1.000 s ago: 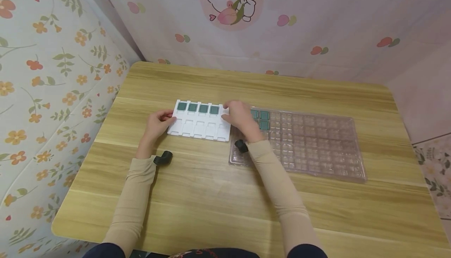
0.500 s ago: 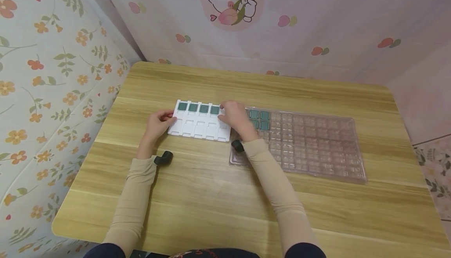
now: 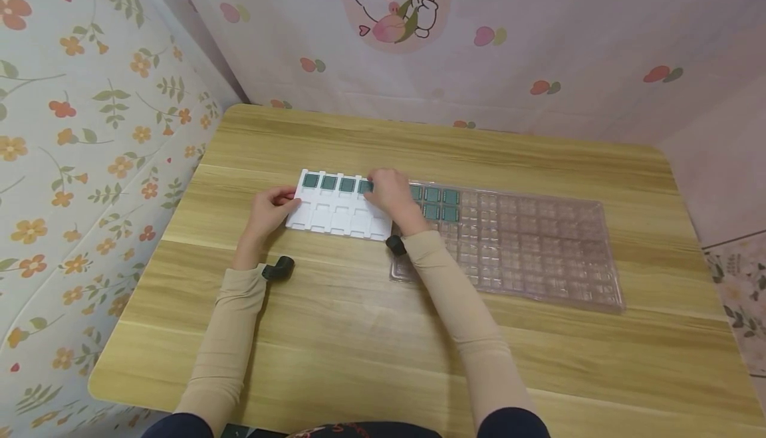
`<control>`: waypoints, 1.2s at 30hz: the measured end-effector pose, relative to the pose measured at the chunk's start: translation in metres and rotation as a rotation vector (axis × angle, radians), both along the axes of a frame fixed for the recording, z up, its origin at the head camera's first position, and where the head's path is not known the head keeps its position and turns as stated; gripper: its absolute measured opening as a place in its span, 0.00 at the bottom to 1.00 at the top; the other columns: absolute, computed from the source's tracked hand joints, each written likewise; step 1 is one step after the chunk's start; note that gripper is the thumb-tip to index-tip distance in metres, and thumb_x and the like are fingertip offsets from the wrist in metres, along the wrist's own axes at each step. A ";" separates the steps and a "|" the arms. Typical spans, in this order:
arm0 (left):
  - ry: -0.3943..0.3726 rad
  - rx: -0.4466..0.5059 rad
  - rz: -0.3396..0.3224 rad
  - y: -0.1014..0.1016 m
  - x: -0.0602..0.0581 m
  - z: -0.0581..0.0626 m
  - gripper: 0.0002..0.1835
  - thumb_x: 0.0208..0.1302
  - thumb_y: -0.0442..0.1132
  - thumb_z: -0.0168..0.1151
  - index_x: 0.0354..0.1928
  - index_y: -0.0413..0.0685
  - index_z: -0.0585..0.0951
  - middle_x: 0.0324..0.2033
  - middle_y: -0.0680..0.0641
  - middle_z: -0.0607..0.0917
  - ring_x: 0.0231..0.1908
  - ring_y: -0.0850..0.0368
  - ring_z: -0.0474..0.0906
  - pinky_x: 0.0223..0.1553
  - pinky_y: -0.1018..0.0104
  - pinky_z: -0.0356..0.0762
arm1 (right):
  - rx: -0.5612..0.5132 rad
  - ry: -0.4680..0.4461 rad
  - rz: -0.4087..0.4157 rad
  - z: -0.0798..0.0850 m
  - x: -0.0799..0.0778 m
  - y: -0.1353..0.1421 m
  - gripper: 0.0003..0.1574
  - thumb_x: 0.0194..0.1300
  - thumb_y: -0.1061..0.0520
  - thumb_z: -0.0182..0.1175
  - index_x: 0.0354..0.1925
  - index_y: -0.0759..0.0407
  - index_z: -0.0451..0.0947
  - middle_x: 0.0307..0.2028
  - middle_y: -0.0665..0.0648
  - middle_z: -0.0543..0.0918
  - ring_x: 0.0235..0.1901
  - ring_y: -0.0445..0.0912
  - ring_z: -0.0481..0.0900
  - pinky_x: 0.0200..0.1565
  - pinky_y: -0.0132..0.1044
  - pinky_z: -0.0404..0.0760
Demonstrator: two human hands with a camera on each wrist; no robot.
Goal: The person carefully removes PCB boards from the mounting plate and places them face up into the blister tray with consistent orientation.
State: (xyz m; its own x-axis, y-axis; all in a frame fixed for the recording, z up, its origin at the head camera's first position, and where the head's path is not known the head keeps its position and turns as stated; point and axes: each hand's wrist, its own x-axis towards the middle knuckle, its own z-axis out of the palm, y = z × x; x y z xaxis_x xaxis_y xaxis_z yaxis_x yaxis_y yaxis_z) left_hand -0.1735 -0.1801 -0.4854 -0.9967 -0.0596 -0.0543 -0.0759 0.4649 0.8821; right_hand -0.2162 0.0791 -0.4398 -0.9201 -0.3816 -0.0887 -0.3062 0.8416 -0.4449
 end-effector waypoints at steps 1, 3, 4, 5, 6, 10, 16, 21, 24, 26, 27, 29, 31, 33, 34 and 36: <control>-0.002 0.000 0.001 0.000 0.000 0.000 0.17 0.59 0.33 0.62 0.49 0.33 0.79 0.41 0.36 0.82 0.40 0.47 0.76 0.41 0.64 0.72 | 0.001 -0.002 -0.001 0.000 0.000 -0.001 0.22 0.60 0.57 0.63 0.51 0.67 0.77 0.41 0.62 0.83 0.34 0.50 0.79 0.43 0.42 0.76; -0.001 0.001 -0.001 0.000 0.000 0.000 0.17 0.59 0.33 0.62 0.49 0.33 0.79 0.41 0.36 0.82 0.40 0.47 0.76 0.41 0.64 0.72 | 0.005 -0.003 -0.001 -0.001 -0.001 -0.002 0.22 0.60 0.57 0.63 0.52 0.67 0.77 0.44 0.62 0.83 0.36 0.50 0.79 0.47 0.43 0.76; -0.002 0.004 0.001 0.000 0.000 0.000 0.17 0.59 0.33 0.62 0.49 0.33 0.79 0.41 0.36 0.82 0.40 0.46 0.76 0.41 0.64 0.72 | 0.009 -0.003 0.000 -0.001 -0.001 -0.003 0.22 0.60 0.57 0.63 0.52 0.67 0.77 0.46 0.62 0.82 0.36 0.50 0.79 0.48 0.43 0.75; -0.001 0.005 0.001 0.000 -0.001 0.000 0.17 0.59 0.33 0.62 0.49 0.33 0.79 0.41 0.36 0.82 0.40 0.47 0.76 0.41 0.64 0.72 | 0.009 -0.006 0.000 -0.001 -0.001 -0.004 0.23 0.61 0.57 0.63 0.52 0.67 0.76 0.46 0.62 0.82 0.36 0.50 0.79 0.48 0.43 0.75; -0.001 0.006 0.001 0.000 0.000 0.000 0.17 0.59 0.33 0.62 0.49 0.32 0.79 0.41 0.36 0.82 0.39 0.47 0.76 0.40 0.64 0.72 | 0.012 -0.008 0.000 -0.001 -0.001 -0.004 0.23 0.61 0.57 0.63 0.52 0.67 0.76 0.47 0.62 0.82 0.36 0.50 0.79 0.49 0.43 0.75; 0.002 0.011 -0.002 0.000 0.000 0.001 0.17 0.59 0.33 0.62 0.49 0.32 0.79 0.41 0.36 0.82 0.39 0.47 0.76 0.40 0.66 0.72 | 0.016 -0.018 -0.006 -0.001 -0.001 -0.005 0.23 0.61 0.58 0.63 0.52 0.67 0.76 0.48 0.62 0.81 0.41 0.52 0.80 0.50 0.44 0.75; 0.006 0.014 0.001 0.001 0.000 0.000 0.16 0.59 0.32 0.62 0.48 0.32 0.79 0.40 0.35 0.82 0.39 0.46 0.76 0.40 0.65 0.72 | 0.019 -0.015 -0.016 -0.004 -0.002 -0.005 0.22 0.61 0.58 0.63 0.52 0.67 0.76 0.50 0.62 0.81 0.49 0.55 0.77 0.53 0.44 0.73; 0.004 0.014 0.003 0.001 0.000 0.000 0.16 0.59 0.33 0.62 0.48 0.32 0.79 0.40 0.36 0.82 0.39 0.47 0.76 0.40 0.65 0.72 | 0.016 -0.019 -0.021 -0.005 -0.002 -0.006 0.22 0.61 0.59 0.62 0.52 0.67 0.76 0.50 0.63 0.81 0.49 0.55 0.78 0.52 0.45 0.74; 0.000 0.019 0.004 0.001 0.000 0.000 0.16 0.59 0.33 0.62 0.48 0.32 0.79 0.40 0.36 0.82 0.39 0.46 0.76 0.40 0.65 0.72 | 0.016 -0.023 -0.026 -0.005 -0.003 -0.006 0.21 0.61 0.60 0.62 0.52 0.67 0.76 0.50 0.63 0.80 0.49 0.55 0.78 0.51 0.45 0.74; -0.003 0.018 0.002 0.001 0.000 0.001 0.16 0.59 0.33 0.62 0.49 0.32 0.79 0.41 0.36 0.82 0.40 0.46 0.76 0.41 0.64 0.72 | 0.019 -0.023 -0.030 -0.005 -0.003 -0.007 0.21 0.61 0.60 0.62 0.52 0.67 0.76 0.50 0.63 0.80 0.49 0.55 0.77 0.51 0.45 0.74; -0.008 0.017 0.002 0.001 0.000 0.001 0.16 0.59 0.33 0.62 0.49 0.32 0.79 0.41 0.36 0.82 0.40 0.46 0.76 0.42 0.63 0.72 | 0.020 -0.023 -0.032 -0.005 -0.003 -0.007 0.21 0.61 0.60 0.62 0.52 0.67 0.76 0.50 0.63 0.80 0.50 0.56 0.77 0.51 0.45 0.74; -0.016 0.012 -0.001 0.001 0.000 0.002 0.16 0.59 0.33 0.62 0.49 0.33 0.79 0.41 0.36 0.81 0.41 0.46 0.76 0.42 0.62 0.72 | 0.020 -0.023 -0.034 -0.004 -0.003 -0.007 0.21 0.60 0.60 0.62 0.52 0.67 0.76 0.50 0.63 0.80 0.50 0.56 0.77 0.52 0.45 0.74; -0.023 0.005 -0.004 0.001 0.000 0.002 0.17 0.60 0.33 0.61 0.50 0.33 0.79 0.42 0.36 0.81 0.41 0.46 0.76 0.43 0.61 0.72 | 0.017 -0.025 -0.038 -0.004 -0.002 -0.007 0.21 0.60 0.61 0.62 0.52 0.67 0.76 0.50 0.63 0.80 0.50 0.56 0.77 0.52 0.45 0.74; -0.026 0.008 -0.003 0.001 0.000 0.002 0.16 0.60 0.33 0.61 0.50 0.33 0.79 0.42 0.36 0.81 0.42 0.45 0.76 0.44 0.61 0.72 | 0.015 -0.030 -0.042 -0.004 -0.002 -0.007 0.21 0.60 0.60 0.61 0.52 0.67 0.76 0.50 0.63 0.80 0.49 0.55 0.77 0.51 0.44 0.74; -0.026 0.010 -0.002 0.001 0.000 0.002 0.16 0.60 0.33 0.61 0.50 0.33 0.79 0.42 0.36 0.81 0.42 0.45 0.76 0.44 0.61 0.72 | 0.013 -0.032 -0.043 -0.004 -0.002 -0.007 0.21 0.60 0.60 0.61 0.52 0.67 0.76 0.50 0.63 0.80 0.49 0.55 0.77 0.51 0.44 0.74; -0.025 0.012 -0.001 0.001 0.000 0.002 0.16 0.60 0.33 0.62 0.49 0.33 0.79 0.42 0.36 0.81 0.42 0.45 0.76 0.43 0.61 0.72 | 0.008 -0.039 -0.047 -0.004 -0.002 -0.007 0.21 0.61 0.60 0.61 0.52 0.67 0.76 0.50 0.63 0.80 0.47 0.54 0.78 0.50 0.44 0.75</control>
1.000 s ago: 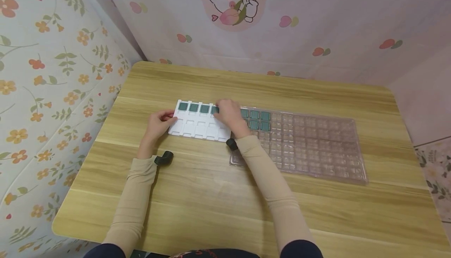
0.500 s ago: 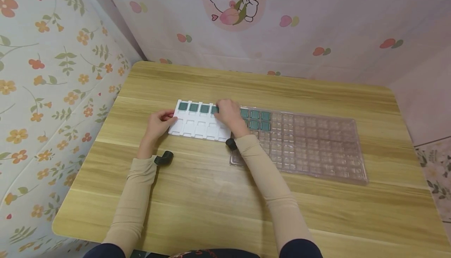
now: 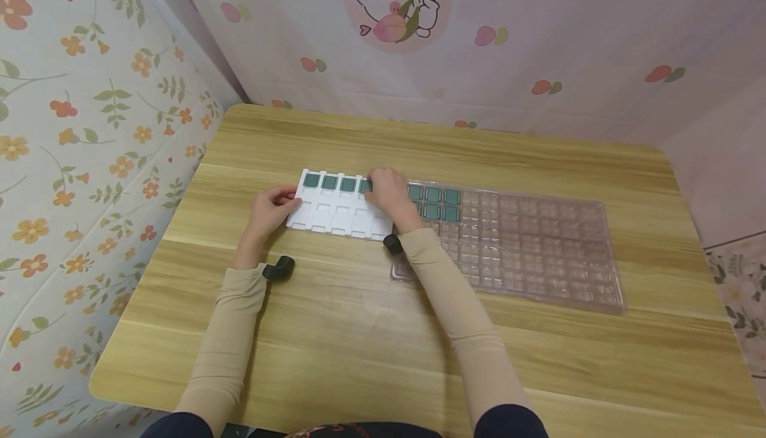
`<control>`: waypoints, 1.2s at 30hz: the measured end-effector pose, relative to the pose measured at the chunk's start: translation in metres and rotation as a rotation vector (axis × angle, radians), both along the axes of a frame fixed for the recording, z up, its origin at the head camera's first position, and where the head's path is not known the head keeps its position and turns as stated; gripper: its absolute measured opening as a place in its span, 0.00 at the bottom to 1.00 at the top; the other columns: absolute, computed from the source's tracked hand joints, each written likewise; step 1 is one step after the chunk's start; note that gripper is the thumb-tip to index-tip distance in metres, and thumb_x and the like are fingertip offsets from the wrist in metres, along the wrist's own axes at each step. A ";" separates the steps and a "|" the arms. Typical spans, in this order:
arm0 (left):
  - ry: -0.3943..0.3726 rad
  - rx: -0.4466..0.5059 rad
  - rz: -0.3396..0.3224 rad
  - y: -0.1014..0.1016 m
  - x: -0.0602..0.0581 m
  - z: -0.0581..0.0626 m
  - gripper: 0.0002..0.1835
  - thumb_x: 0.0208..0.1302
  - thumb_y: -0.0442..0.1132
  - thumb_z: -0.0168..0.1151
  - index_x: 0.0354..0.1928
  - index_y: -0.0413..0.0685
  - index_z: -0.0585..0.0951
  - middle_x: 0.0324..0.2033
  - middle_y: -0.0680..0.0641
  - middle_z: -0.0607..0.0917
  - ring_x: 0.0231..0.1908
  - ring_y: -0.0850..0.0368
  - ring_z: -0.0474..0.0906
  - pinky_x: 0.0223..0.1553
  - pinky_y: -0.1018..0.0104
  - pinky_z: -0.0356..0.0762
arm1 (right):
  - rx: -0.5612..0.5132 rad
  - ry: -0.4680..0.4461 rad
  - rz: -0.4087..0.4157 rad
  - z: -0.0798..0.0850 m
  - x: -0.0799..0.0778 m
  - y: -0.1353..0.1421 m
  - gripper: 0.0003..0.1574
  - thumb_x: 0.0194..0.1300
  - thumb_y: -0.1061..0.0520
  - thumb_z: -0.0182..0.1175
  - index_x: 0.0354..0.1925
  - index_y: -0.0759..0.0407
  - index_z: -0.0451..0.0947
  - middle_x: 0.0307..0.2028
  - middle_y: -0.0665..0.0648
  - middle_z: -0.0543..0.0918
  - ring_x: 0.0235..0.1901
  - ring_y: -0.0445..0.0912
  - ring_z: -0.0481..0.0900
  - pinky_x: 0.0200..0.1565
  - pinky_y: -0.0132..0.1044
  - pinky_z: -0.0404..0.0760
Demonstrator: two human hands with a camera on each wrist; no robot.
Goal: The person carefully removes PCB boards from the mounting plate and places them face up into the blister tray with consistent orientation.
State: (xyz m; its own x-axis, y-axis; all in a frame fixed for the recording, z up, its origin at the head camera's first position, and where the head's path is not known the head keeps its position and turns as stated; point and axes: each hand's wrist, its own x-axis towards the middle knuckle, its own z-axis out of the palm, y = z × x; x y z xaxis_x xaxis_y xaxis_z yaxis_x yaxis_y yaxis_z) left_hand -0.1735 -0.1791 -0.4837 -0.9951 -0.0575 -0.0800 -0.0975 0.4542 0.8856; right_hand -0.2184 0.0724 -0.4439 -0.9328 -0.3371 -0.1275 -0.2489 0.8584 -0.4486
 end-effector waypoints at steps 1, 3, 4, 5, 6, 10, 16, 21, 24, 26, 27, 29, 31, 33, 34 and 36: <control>0.000 0.000 0.000 0.000 0.000 0.000 0.16 0.60 0.33 0.62 0.49 0.33 0.79 0.42 0.36 0.81 0.41 0.46 0.76 0.43 0.61 0.72 | -0.003 -0.004 -0.002 0.000 0.000 0.000 0.21 0.61 0.60 0.61 0.52 0.67 0.76 0.49 0.63 0.80 0.46 0.54 0.78 0.49 0.44 0.75; 0.001 0.002 -0.001 0.000 0.000 -0.001 0.16 0.60 0.34 0.62 0.49 0.33 0.79 0.41 0.36 0.81 0.41 0.46 0.76 0.43 0.62 0.72 | -0.009 -0.008 -0.005 0.001 0.001 0.001 0.22 0.61 0.60 0.61 0.52 0.67 0.76 0.49 0.63 0.80 0.45 0.54 0.79 0.49 0.44 0.76; 0.002 0.000 -0.002 0.000 0.000 -0.001 0.16 0.60 0.34 0.62 0.49 0.33 0.79 0.41 0.36 0.81 0.41 0.46 0.76 0.43 0.62 0.72 | -0.013 -0.010 -0.006 0.001 0.001 0.002 0.22 0.60 0.60 0.61 0.52 0.67 0.76 0.49 0.63 0.80 0.44 0.54 0.79 0.49 0.44 0.75; 0.004 -0.001 -0.002 0.000 -0.001 -0.001 0.16 0.60 0.34 0.62 0.49 0.33 0.79 0.41 0.36 0.81 0.41 0.46 0.76 0.42 0.62 0.72 | -0.016 -0.014 -0.006 0.001 0.001 0.003 0.22 0.61 0.60 0.61 0.53 0.67 0.76 0.49 0.64 0.81 0.44 0.54 0.79 0.48 0.44 0.76; 0.007 0.000 -0.003 0.000 -0.001 -0.001 0.16 0.60 0.33 0.62 0.49 0.33 0.79 0.41 0.36 0.81 0.41 0.46 0.76 0.42 0.63 0.72 | -0.017 -0.016 -0.006 0.001 0.001 0.003 0.22 0.60 0.60 0.61 0.53 0.67 0.76 0.48 0.64 0.81 0.43 0.53 0.79 0.48 0.43 0.76; 0.015 0.005 -0.002 0.000 -0.001 -0.002 0.16 0.59 0.33 0.62 0.49 0.32 0.79 0.41 0.35 0.81 0.41 0.45 0.76 0.43 0.62 0.72 | -0.018 -0.008 0.000 0.002 0.002 0.007 0.22 0.60 0.60 0.62 0.52 0.67 0.76 0.47 0.64 0.81 0.38 0.52 0.79 0.46 0.43 0.76; 0.020 0.005 0.001 0.001 0.000 -0.001 0.16 0.59 0.32 0.62 0.49 0.32 0.79 0.41 0.35 0.81 0.40 0.45 0.76 0.43 0.62 0.72 | -0.009 0.015 0.003 0.005 0.004 0.009 0.21 0.59 0.60 0.62 0.51 0.68 0.77 0.44 0.64 0.82 0.37 0.52 0.78 0.44 0.43 0.76; 0.024 -0.006 0.002 0.001 0.001 0.000 0.16 0.59 0.32 0.62 0.49 0.32 0.79 0.40 0.35 0.81 0.40 0.45 0.76 0.42 0.63 0.73 | 0.007 0.021 0.002 0.007 0.006 0.013 0.20 0.61 0.60 0.61 0.51 0.67 0.77 0.38 0.62 0.83 0.31 0.49 0.76 0.37 0.41 0.76; 0.033 -0.011 0.002 0.001 0.001 0.000 0.16 0.59 0.31 0.62 0.49 0.32 0.79 0.40 0.35 0.81 0.40 0.45 0.76 0.42 0.64 0.72 | 0.011 0.041 0.006 0.008 0.008 0.014 0.20 0.60 0.59 0.62 0.50 0.67 0.78 0.37 0.62 0.83 0.29 0.49 0.76 0.35 0.41 0.76; 0.037 -0.009 0.002 0.001 0.001 0.000 0.16 0.59 0.31 0.62 0.49 0.31 0.79 0.40 0.35 0.81 0.40 0.45 0.76 0.41 0.64 0.72 | 0.010 0.051 0.011 0.009 0.009 0.015 0.20 0.60 0.59 0.62 0.50 0.67 0.78 0.37 0.62 0.83 0.29 0.49 0.77 0.35 0.41 0.76; 0.039 -0.007 0.001 0.001 0.001 0.000 0.16 0.59 0.31 0.62 0.49 0.31 0.79 0.40 0.34 0.81 0.40 0.45 0.76 0.41 0.64 0.72 | 0.007 0.055 0.012 0.009 0.009 0.016 0.20 0.60 0.59 0.62 0.49 0.67 0.78 0.37 0.62 0.83 0.28 0.48 0.77 0.35 0.41 0.76; 0.042 -0.004 -0.001 0.002 0.002 0.001 0.16 0.59 0.31 0.62 0.48 0.31 0.79 0.40 0.34 0.81 0.39 0.45 0.76 0.41 0.64 0.72 | 0.007 0.060 0.014 0.011 0.011 0.017 0.20 0.59 0.59 0.62 0.49 0.68 0.78 0.38 0.62 0.83 0.28 0.48 0.77 0.35 0.41 0.76; 0.041 0.004 0.001 0.002 0.002 0.001 0.15 0.59 0.31 0.62 0.48 0.31 0.79 0.40 0.34 0.81 0.39 0.45 0.76 0.42 0.63 0.72 | 0.009 0.060 0.014 0.012 0.012 0.017 0.20 0.59 0.59 0.62 0.49 0.68 0.78 0.38 0.62 0.83 0.27 0.48 0.76 0.35 0.41 0.76; 0.045 -0.003 -0.002 0.002 0.002 0.001 0.15 0.59 0.31 0.61 0.48 0.31 0.79 0.39 0.34 0.81 0.40 0.45 0.76 0.42 0.63 0.72 | 0.012 0.058 0.013 0.013 0.013 0.019 0.20 0.59 0.59 0.62 0.49 0.68 0.78 0.38 0.62 0.83 0.27 0.48 0.76 0.35 0.41 0.76; 0.045 -0.002 -0.001 0.002 0.002 0.000 0.15 0.59 0.31 0.61 0.48 0.31 0.79 0.39 0.35 0.81 0.40 0.46 0.76 0.42 0.63 0.72 | 0.012 0.059 0.013 0.014 0.014 0.019 0.20 0.59 0.59 0.62 0.49 0.68 0.78 0.39 0.62 0.83 0.28 0.49 0.76 0.35 0.41 0.76; 0.045 0.006 0.002 0.002 0.002 0.000 0.15 0.59 0.31 0.61 0.47 0.31 0.79 0.39 0.35 0.81 0.40 0.46 0.75 0.43 0.62 0.72 | 0.008 0.059 0.014 0.015 0.015 0.021 0.20 0.58 0.59 0.62 0.48 0.68 0.78 0.38 0.63 0.83 0.28 0.49 0.76 0.37 0.42 0.76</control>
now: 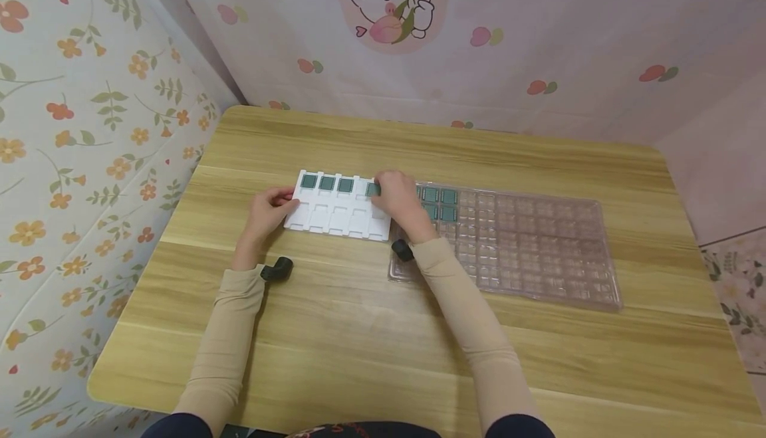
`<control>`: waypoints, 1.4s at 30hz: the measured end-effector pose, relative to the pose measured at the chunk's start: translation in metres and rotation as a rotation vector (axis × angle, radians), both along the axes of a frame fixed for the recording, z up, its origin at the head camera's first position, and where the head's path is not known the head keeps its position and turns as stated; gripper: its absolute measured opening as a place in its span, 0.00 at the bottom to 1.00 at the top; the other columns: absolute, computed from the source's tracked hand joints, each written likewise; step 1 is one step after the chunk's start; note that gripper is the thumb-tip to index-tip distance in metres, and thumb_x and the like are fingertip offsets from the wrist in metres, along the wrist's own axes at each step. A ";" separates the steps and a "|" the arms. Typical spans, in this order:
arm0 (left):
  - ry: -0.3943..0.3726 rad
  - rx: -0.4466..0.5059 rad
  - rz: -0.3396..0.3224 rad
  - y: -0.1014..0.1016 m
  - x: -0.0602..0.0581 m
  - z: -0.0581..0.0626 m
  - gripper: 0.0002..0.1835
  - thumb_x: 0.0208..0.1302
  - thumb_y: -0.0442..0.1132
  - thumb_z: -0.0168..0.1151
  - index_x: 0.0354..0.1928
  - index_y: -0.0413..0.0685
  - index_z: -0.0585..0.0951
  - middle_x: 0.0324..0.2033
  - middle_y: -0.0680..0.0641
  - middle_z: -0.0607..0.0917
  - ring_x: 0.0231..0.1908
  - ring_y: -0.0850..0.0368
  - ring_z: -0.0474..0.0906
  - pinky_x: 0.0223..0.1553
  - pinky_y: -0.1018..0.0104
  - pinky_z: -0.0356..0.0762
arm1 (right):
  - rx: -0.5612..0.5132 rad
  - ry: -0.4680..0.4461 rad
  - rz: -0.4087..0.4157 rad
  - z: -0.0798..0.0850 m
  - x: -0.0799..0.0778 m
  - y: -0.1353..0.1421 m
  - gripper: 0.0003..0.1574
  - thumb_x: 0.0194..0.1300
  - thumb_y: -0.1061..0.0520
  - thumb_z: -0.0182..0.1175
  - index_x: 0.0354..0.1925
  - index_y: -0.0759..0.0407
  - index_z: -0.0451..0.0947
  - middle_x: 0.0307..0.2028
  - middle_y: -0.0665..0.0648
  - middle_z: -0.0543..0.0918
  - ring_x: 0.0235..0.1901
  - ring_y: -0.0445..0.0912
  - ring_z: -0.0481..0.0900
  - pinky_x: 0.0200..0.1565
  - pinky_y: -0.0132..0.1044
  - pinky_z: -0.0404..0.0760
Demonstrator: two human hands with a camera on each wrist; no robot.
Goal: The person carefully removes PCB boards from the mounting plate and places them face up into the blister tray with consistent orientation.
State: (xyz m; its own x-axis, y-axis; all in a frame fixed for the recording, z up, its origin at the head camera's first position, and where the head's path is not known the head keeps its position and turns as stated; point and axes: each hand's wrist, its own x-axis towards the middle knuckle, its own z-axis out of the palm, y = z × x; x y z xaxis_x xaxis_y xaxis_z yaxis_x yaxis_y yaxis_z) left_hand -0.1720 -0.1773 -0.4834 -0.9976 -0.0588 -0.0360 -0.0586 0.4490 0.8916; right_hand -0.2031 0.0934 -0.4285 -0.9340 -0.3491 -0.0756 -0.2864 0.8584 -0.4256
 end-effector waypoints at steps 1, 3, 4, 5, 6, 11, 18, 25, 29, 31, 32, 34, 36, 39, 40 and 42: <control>0.000 0.003 0.000 0.000 0.000 0.000 0.15 0.59 0.30 0.61 0.47 0.30 0.79 0.39 0.34 0.81 0.40 0.45 0.75 0.43 0.62 0.72 | -0.004 -0.001 -0.001 0.000 0.001 0.001 0.20 0.58 0.59 0.62 0.48 0.68 0.78 0.37 0.63 0.83 0.28 0.49 0.76 0.37 0.42 0.76; -0.002 0.006 0.001 0.000 0.000 0.000 0.15 0.59 0.31 0.61 0.48 0.30 0.79 0.39 0.34 0.81 0.40 0.45 0.75 0.43 0.62 0.72 | -0.007 0.012 0.002 0.000 0.002 0.003 0.20 0.58 0.60 0.63 0.48 0.69 0.78 0.37 0.63 0.83 0.28 0.49 0.76 0.38 0.43 0.76; -0.004 0.006 0.001 0.000 0.000 0.000 0.15 0.59 0.31 0.61 0.48 0.30 0.79 0.39 0.34 0.81 0.40 0.45 0.75 0.43 0.62 0.72 | -0.010 0.017 0.002 0.000 0.003 0.005 0.20 0.58 0.60 0.63 0.48 0.69 0.78 0.36 0.63 0.83 0.28 0.49 0.76 0.37 0.43 0.76; -0.005 0.002 0.000 0.000 0.000 0.000 0.15 0.59 0.31 0.61 0.48 0.30 0.79 0.39 0.34 0.81 0.40 0.46 0.75 0.43 0.63 0.72 | -0.014 0.021 0.003 0.000 0.004 0.006 0.20 0.58 0.60 0.63 0.47 0.69 0.79 0.35 0.63 0.83 0.27 0.49 0.76 0.37 0.42 0.76; -0.007 -0.003 -0.002 0.000 0.000 -0.001 0.15 0.60 0.31 0.61 0.48 0.30 0.79 0.39 0.34 0.81 0.40 0.46 0.75 0.43 0.63 0.72 | -0.018 0.027 0.003 0.000 0.005 0.007 0.19 0.58 0.60 0.63 0.47 0.69 0.79 0.34 0.62 0.83 0.27 0.49 0.76 0.36 0.42 0.76; -0.024 -0.005 0.000 0.000 0.000 -0.001 0.15 0.60 0.32 0.61 0.48 0.31 0.79 0.40 0.35 0.80 0.40 0.46 0.75 0.42 0.64 0.71 | -0.038 0.048 0.008 0.000 0.009 0.010 0.19 0.57 0.60 0.64 0.46 0.70 0.79 0.32 0.62 0.82 0.25 0.48 0.75 0.32 0.40 0.75; -0.030 -0.002 0.004 0.000 0.001 -0.001 0.15 0.60 0.32 0.61 0.49 0.31 0.79 0.40 0.35 0.80 0.40 0.46 0.75 0.42 0.65 0.71 | -0.041 0.042 -0.007 0.002 0.015 0.013 0.19 0.56 0.61 0.64 0.46 0.70 0.79 0.27 0.60 0.81 0.24 0.48 0.75 0.28 0.38 0.74; -0.026 -0.002 -0.002 0.000 0.001 0.000 0.16 0.60 0.32 0.61 0.49 0.31 0.78 0.40 0.35 0.80 0.41 0.46 0.75 0.41 0.65 0.71 | -0.055 0.030 -0.019 -0.001 0.021 0.021 0.18 0.55 0.62 0.63 0.45 0.70 0.79 0.23 0.57 0.78 0.21 0.46 0.71 0.26 0.35 0.71; -0.034 0.008 0.003 0.000 0.001 0.000 0.16 0.60 0.32 0.61 0.49 0.31 0.78 0.41 0.35 0.80 0.41 0.46 0.75 0.42 0.64 0.71 | -0.063 0.058 -0.012 -0.003 0.025 0.027 0.16 0.55 0.63 0.64 0.43 0.70 0.79 0.21 0.56 0.75 0.20 0.46 0.69 0.24 0.35 0.70; -0.034 0.008 0.002 0.000 0.001 0.000 0.16 0.60 0.32 0.61 0.49 0.31 0.78 0.41 0.35 0.80 0.41 0.46 0.75 0.42 0.64 0.71 | -0.065 0.070 -0.014 -0.003 0.027 0.030 0.15 0.54 0.63 0.65 0.41 0.69 0.78 0.21 0.56 0.74 0.20 0.46 0.68 0.24 0.35 0.69; -0.033 0.006 0.002 0.000 0.001 0.001 0.16 0.60 0.32 0.61 0.49 0.31 0.78 0.41 0.35 0.80 0.41 0.46 0.75 0.42 0.65 0.71 | -0.062 0.074 -0.012 -0.003 0.028 0.031 0.14 0.54 0.63 0.65 0.40 0.69 0.78 0.21 0.56 0.74 0.20 0.45 0.68 0.23 0.35 0.68; -0.034 0.011 0.002 0.000 0.001 0.001 0.16 0.60 0.32 0.61 0.49 0.31 0.78 0.41 0.35 0.80 0.41 0.46 0.75 0.41 0.66 0.71 | -0.058 0.072 -0.011 -0.004 0.030 0.034 0.14 0.55 0.63 0.65 0.40 0.68 0.78 0.21 0.55 0.74 0.20 0.45 0.68 0.22 0.35 0.68; -0.031 0.012 0.001 0.000 0.001 0.000 0.16 0.60 0.32 0.61 0.49 0.30 0.78 0.40 0.34 0.80 0.40 0.46 0.75 0.40 0.67 0.71 | -0.042 0.063 -0.007 -0.005 0.031 0.036 0.15 0.55 0.62 0.65 0.41 0.69 0.78 0.21 0.55 0.74 0.19 0.45 0.68 0.22 0.34 0.69; -0.031 0.013 0.001 0.000 -0.001 -0.001 0.16 0.60 0.32 0.61 0.48 0.30 0.78 0.40 0.34 0.81 0.39 0.47 0.75 0.39 0.69 0.71 | -0.022 0.043 0.000 -0.007 0.035 0.041 0.16 0.56 0.62 0.64 0.43 0.71 0.79 0.19 0.54 0.74 0.18 0.44 0.68 0.22 0.33 0.68; -0.030 0.008 0.000 0.000 -0.001 -0.001 0.16 0.60 0.32 0.61 0.48 0.30 0.79 0.40 0.34 0.81 0.39 0.47 0.76 0.39 0.70 0.71 | -0.016 0.034 -0.001 -0.007 0.037 0.043 0.17 0.56 0.62 0.65 0.43 0.71 0.79 0.19 0.54 0.74 0.18 0.44 0.68 0.22 0.33 0.68; -0.028 0.003 -0.001 -0.001 -0.002 -0.002 0.16 0.60 0.32 0.62 0.48 0.30 0.79 0.39 0.34 0.81 0.39 0.47 0.76 0.39 0.70 0.71 | -0.006 0.026 0.002 -0.008 0.040 0.046 0.18 0.56 0.61 0.65 0.44 0.71 0.78 0.18 0.53 0.73 0.18 0.43 0.67 0.22 0.33 0.68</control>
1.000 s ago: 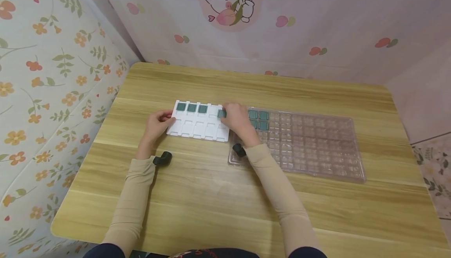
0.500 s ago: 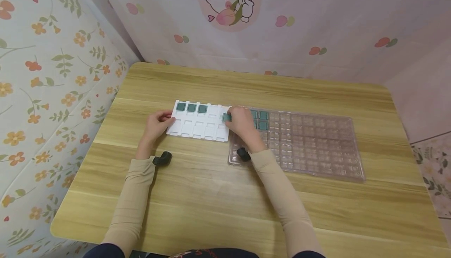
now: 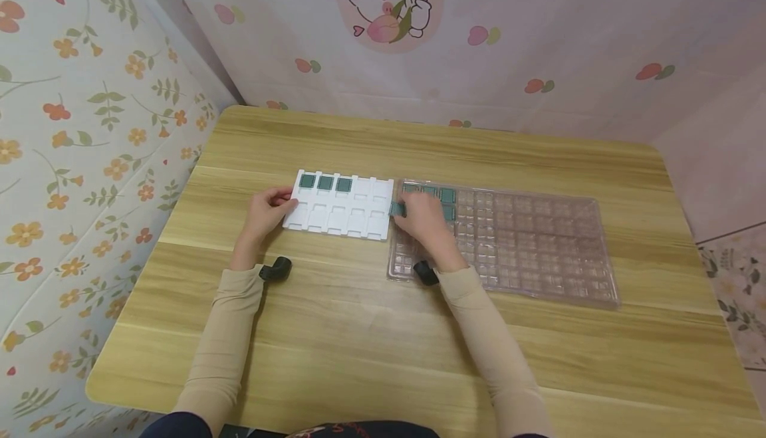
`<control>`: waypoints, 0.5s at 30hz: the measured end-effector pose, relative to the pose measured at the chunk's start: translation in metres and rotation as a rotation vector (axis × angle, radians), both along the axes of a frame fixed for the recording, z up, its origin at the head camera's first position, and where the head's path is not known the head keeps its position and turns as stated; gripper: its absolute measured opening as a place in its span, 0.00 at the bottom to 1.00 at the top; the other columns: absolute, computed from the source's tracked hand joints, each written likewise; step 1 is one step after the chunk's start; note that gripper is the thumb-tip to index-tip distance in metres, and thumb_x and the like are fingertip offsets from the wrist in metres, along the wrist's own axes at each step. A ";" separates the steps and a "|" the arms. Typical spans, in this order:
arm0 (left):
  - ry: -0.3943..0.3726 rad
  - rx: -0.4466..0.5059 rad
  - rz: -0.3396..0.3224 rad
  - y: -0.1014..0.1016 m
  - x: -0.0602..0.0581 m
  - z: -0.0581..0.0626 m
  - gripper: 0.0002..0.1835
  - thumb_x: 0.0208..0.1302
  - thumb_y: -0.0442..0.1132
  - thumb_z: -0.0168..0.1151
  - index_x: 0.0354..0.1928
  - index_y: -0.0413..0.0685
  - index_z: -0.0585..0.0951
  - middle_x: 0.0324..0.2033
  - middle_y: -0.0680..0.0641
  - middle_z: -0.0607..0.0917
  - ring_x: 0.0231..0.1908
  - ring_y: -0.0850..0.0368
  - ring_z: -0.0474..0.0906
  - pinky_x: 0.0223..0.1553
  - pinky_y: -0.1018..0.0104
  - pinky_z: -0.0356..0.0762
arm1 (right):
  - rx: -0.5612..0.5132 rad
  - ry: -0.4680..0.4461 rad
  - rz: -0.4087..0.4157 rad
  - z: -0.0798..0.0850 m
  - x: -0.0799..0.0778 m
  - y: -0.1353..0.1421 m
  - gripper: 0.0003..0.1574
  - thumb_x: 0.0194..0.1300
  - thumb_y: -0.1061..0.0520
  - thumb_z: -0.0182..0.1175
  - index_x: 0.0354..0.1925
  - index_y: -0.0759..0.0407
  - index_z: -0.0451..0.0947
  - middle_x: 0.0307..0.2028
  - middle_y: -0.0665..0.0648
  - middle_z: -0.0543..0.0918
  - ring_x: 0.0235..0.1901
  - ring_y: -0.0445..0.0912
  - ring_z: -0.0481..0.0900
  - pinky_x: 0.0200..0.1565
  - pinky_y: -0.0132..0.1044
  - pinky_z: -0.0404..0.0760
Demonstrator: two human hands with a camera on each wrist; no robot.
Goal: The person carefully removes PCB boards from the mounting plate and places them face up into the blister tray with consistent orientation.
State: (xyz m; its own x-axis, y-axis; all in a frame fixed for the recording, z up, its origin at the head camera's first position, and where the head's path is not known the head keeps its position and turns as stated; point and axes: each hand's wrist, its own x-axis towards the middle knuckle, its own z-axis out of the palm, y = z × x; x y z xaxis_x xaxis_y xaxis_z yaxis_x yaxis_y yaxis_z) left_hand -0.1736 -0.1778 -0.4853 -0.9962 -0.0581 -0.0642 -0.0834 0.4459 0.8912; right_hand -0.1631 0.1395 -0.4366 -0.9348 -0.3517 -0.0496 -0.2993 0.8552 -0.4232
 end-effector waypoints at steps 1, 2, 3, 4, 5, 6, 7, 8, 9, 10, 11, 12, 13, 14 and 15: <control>-0.001 0.001 0.001 0.000 0.000 0.000 0.16 0.60 0.32 0.62 0.48 0.30 0.79 0.39 0.34 0.81 0.39 0.47 0.76 0.39 0.70 0.71 | 0.002 -0.005 -0.001 0.000 0.002 0.001 0.18 0.56 0.61 0.65 0.44 0.71 0.78 0.18 0.53 0.73 0.18 0.43 0.67 0.22 0.33 0.67; -0.002 0.002 0.002 0.000 0.000 0.000 0.16 0.60 0.32 0.61 0.48 0.31 0.79 0.39 0.34 0.81 0.39 0.47 0.76 0.39 0.69 0.71 | 0.004 -0.009 0.000 0.000 0.004 0.003 0.19 0.56 0.61 0.65 0.45 0.71 0.78 0.18 0.53 0.73 0.18 0.43 0.67 0.22 0.33 0.67; -0.001 0.002 0.002 0.001 0.001 0.001 0.16 0.60 0.32 0.61 0.48 0.31 0.79 0.39 0.35 0.81 0.39 0.47 0.75 0.39 0.69 0.71 | 0.006 -0.011 0.000 -0.001 0.005 0.004 0.19 0.56 0.61 0.65 0.45 0.70 0.79 0.18 0.53 0.73 0.18 0.44 0.67 0.22 0.34 0.68; -0.002 0.004 0.001 0.001 0.001 0.001 0.16 0.60 0.32 0.61 0.49 0.31 0.79 0.39 0.35 0.81 0.39 0.47 0.75 0.39 0.70 0.71 | 0.005 -0.014 -0.003 -0.001 0.007 0.005 0.19 0.56 0.60 0.65 0.45 0.70 0.79 0.19 0.53 0.74 0.19 0.44 0.68 0.23 0.34 0.69; -0.002 0.007 0.001 0.001 0.001 0.002 0.16 0.60 0.32 0.61 0.49 0.31 0.78 0.40 0.35 0.81 0.39 0.47 0.75 0.39 0.69 0.71 | 0.002 -0.013 -0.003 -0.002 0.008 0.006 0.19 0.56 0.60 0.65 0.44 0.70 0.79 0.19 0.54 0.75 0.19 0.44 0.69 0.23 0.35 0.69; -0.003 0.009 0.003 0.001 0.001 0.002 0.16 0.60 0.32 0.61 0.49 0.31 0.78 0.40 0.35 0.80 0.39 0.48 0.75 0.38 0.69 0.70 | -0.002 -0.012 -0.007 -0.002 0.009 0.007 0.19 0.55 0.60 0.65 0.44 0.70 0.79 0.20 0.54 0.76 0.20 0.45 0.70 0.24 0.36 0.71; -0.003 0.011 0.003 0.001 0.002 0.002 0.16 0.60 0.32 0.61 0.49 0.31 0.78 0.40 0.35 0.80 0.39 0.48 0.74 0.38 0.69 0.70 | -0.005 -0.009 -0.009 -0.003 0.010 0.008 0.18 0.55 0.60 0.65 0.44 0.70 0.79 0.21 0.54 0.77 0.20 0.45 0.71 0.25 0.36 0.72; -0.001 0.007 0.001 0.001 0.002 0.002 0.17 0.60 0.32 0.61 0.49 0.30 0.78 0.40 0.35 0.80 0.39 0.48 0.74 0.38 0.69 0.70 | -0.009 -0.004 -0.010 -0.003 0.011 0.009 0.18 0.55 0.61 0.66 0.43 0.70 0.79 0.22 0.55 0.78 0.21 0.45 0.72 0.26 0.37 0.73; -0.001 0.006 0.001 0.001 0.002 0.002 0.17 0.60 0.32 0.61 0.50 0.30 0.78 0.40 0.35 0.80 0.39 0.48 0.74 0.38 0.69 0.70 | -0.012 -0.001 -0.011 -0.003 0.012 0.010 0.18 0.55 0.61 0.66 0.43 0.70 0.79 0.23 0.55 0.79 0.21 0.45 0.74 0.26 0.37 0.74; 0.000 0.006 0.001 0.001 0.002 0.002 0.17 0.60 0.32 0.61 0.50 0.30 0.78 0.39 0.35 0.80 0.39 0.48 0.74 0.38 0.69 0.70 | -0.013 0.000 -0.014 -0.003 0.013 0.011 0.18 0.54 0.61 0.66 0.43 0.69 0.79 0.23 0.56 0.79 0.22 0.46 0.74 0.26 0.38 0.75; 0.000 0.006 0.002 0.001 0.002 0.002 0.17 0.60 0.32 0.61 0.49 0.30 0.78 0.40 0.35 0.80 0.39 0.48 0.74 0.38 0.70 0.70 | -0.013 0.001 -0.014 -0.003 0.014 0.011 0.18 0.54 0.61 0.66 0.43 0.69 0.79 0.23 0.56 0.79 0.22 0.46 0.74 0.27 0.38 0.75; 0.000 0.005 0.002 0.001 0.002 0.002 0.16 0.60 0.32 0.61 0.49 0.31 0.78 0.40 0.35 0.80 0.39 0.48 0.74 0.38 0.70 0.70 | -0.011 -0.001 -0.015 -0.003 0.014 0.012 0.18 0.54 0.61 0.66 0.43 0.69 0.79 0.23 0.56 0.79 0.22 0.46 0.74 0.26 0.37 0.75; 0.002 0.005 0.002 0.001 0.002 0.002 0.16 0.60 0.32 0.61 0.49 0.30 0.78 0.40 0.35 0.80 0.39 0.48 0.74 0.38 0.70 0.70 | -0.010 -0.005 -0.015 -0.002 0.015 0.012 0.18 0.54 0.61 0.66 0.43 0.69 0.79 0.23 0.55 0.79 0.21 0.45 0.74 0.26 0.37 0.74; 0.004 0.002 0.001 0.001 0.002 0.002 0.16 0.60 0.32 0.61 0.49 0.31 0.78 0.39 0.35 0.80 0.39 0.48 0.74 0.38 0.70 0.70 | -0.008 -0.010 -0.015 -0.002 0.016 0.012 0.18 0.54 0.61 0.66 0.44 0.69 0.79 0.22 0.55 0.79 0.21 0.45 0.73 0.25 0.37 0.74; 0.005 0.004 0.001 0.001 0.002 0.002 0.16 0.60 0.32 0.61 0.49 0.31 0.78 0.39 0.35 0.80 0.39 0.48 0.74 0.38 0.70 0.70 | -0.004 -0.015 -0.014 -0.001 0.017 0.012 0.18 0.55 0.61 0.66 0.44 0.69 0.79 0.22 0.54 0.78 0.20 0.45 0.72 0.24 0.36 0.73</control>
